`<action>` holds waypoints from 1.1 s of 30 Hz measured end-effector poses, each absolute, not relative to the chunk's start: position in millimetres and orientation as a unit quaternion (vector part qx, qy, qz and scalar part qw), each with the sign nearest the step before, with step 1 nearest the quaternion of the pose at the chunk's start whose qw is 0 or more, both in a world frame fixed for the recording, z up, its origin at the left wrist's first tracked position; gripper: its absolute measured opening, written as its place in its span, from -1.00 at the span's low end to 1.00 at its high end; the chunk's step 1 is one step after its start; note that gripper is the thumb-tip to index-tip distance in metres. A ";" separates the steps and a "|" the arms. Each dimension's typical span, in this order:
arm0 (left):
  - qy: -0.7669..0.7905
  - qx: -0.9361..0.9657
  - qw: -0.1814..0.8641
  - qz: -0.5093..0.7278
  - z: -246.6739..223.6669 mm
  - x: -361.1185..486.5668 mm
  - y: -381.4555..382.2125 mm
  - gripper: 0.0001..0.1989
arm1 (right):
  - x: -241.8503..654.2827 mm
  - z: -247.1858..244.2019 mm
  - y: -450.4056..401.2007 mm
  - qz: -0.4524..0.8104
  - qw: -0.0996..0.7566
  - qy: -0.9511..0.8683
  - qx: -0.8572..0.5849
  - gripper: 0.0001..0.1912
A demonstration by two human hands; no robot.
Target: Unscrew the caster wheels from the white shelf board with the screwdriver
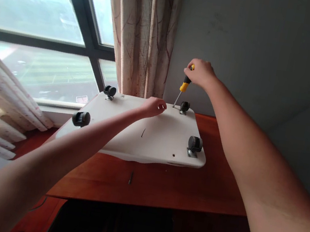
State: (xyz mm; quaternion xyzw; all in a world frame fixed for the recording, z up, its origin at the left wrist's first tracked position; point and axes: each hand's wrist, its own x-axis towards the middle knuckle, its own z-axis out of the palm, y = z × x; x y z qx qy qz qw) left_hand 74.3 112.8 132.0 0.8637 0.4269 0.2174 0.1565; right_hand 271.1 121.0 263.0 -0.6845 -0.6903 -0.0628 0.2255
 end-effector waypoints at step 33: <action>0.423 0.834 0.169 0.311 140.5 117.4 162.7 -0.80 | 314.5 293.0 95.5 -0.070 0.372 -0.727 -0.573 -0.63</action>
